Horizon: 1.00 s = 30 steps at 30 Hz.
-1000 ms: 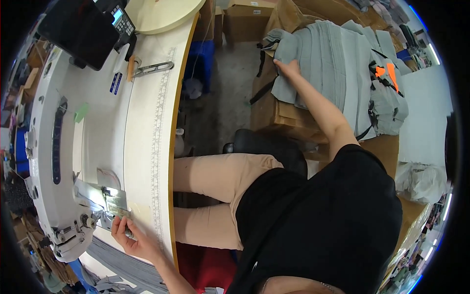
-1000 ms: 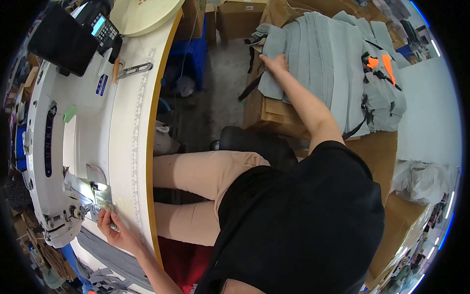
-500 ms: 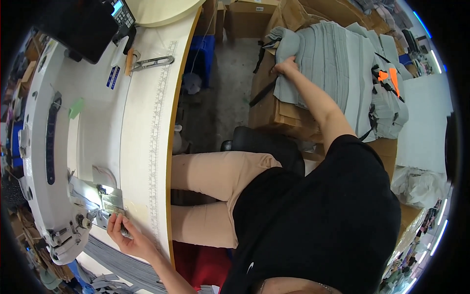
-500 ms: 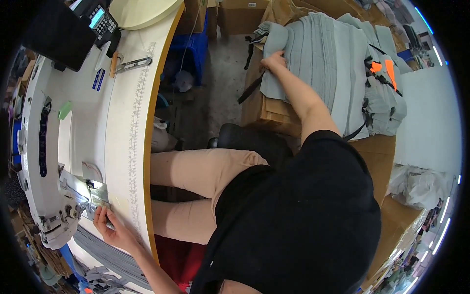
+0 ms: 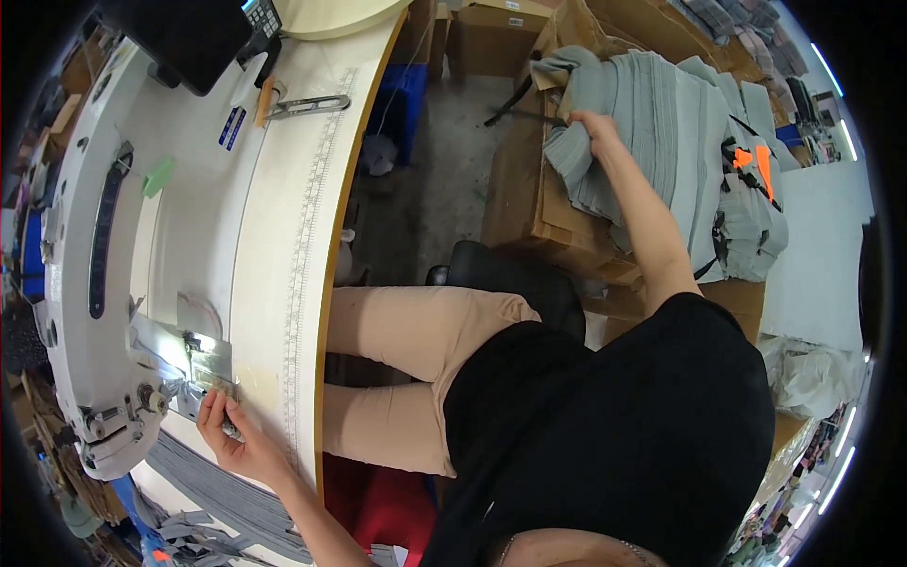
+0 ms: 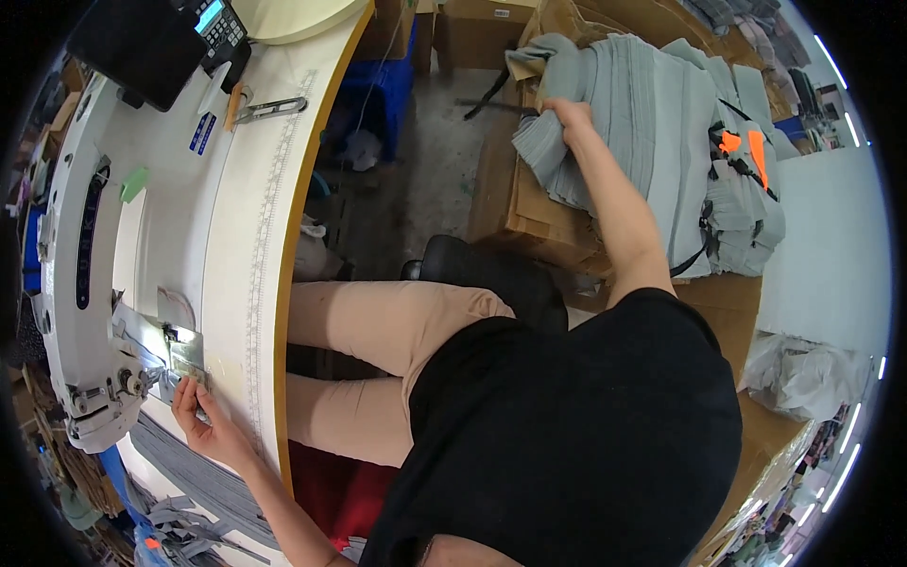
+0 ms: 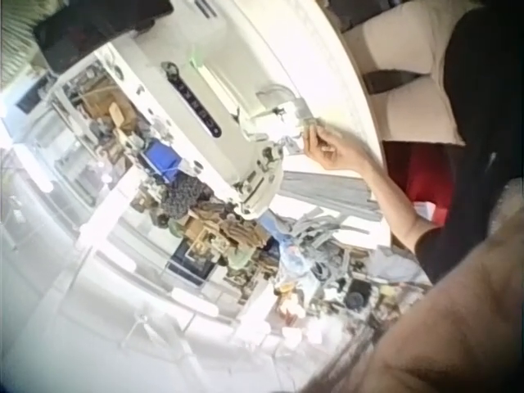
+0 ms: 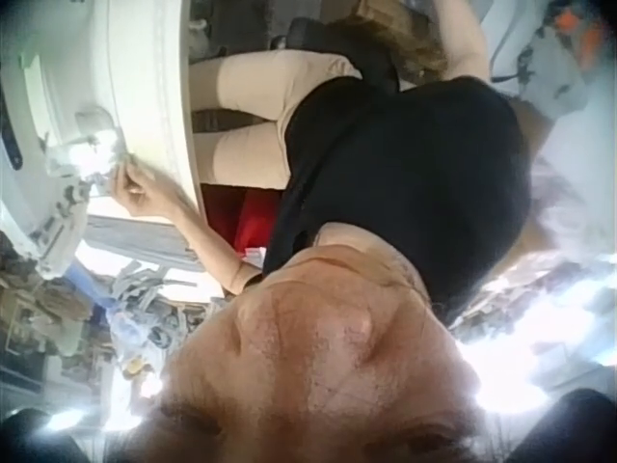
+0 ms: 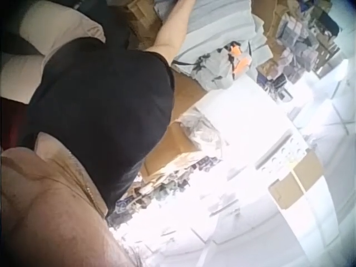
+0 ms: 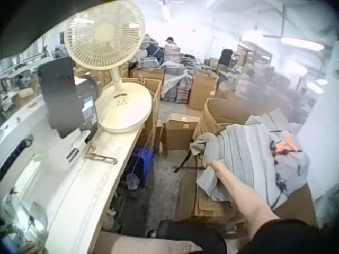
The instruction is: Using an industrial sewing machine to join and prepare strips of grey fabric.
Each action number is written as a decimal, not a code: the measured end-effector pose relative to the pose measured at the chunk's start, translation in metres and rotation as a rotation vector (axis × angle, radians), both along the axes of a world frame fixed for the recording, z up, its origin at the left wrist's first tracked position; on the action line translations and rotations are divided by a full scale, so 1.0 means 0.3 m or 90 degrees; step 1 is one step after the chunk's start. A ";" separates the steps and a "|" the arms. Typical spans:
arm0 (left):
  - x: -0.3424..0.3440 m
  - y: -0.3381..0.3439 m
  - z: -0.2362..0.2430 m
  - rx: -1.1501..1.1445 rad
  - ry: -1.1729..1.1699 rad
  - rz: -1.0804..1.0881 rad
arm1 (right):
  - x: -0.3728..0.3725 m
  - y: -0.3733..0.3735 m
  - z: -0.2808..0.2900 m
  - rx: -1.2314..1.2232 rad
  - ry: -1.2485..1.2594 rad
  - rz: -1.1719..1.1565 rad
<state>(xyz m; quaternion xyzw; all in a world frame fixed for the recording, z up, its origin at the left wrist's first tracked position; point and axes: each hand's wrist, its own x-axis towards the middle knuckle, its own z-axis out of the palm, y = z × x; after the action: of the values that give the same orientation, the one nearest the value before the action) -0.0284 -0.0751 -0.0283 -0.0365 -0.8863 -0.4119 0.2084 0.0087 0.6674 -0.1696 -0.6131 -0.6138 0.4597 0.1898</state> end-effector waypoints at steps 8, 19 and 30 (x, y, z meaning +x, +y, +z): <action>0.068 0.238 0.107 0.201 -0.007 -0.062 | 0.056 -0.309 0.354 -0.232 0.276 0.205; 0.133 0.937 -0.142 0.659 -0.625 -0.411 | 0.028 -0.954 0.502 0.249 -0.232 0.838; 0.094 0.966 -0.327 0.902 -0.827 -0.203 | 0.088 -0.928 0.477 0.288 0.022 0.884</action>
<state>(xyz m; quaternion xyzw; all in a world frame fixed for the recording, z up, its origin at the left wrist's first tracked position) -0.0001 0.2147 -0.1264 0.2119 -0.3604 -0.8129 -0.4055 0.0351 0.3889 -0.0264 -0.0206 -0.9380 0.3457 -0.0139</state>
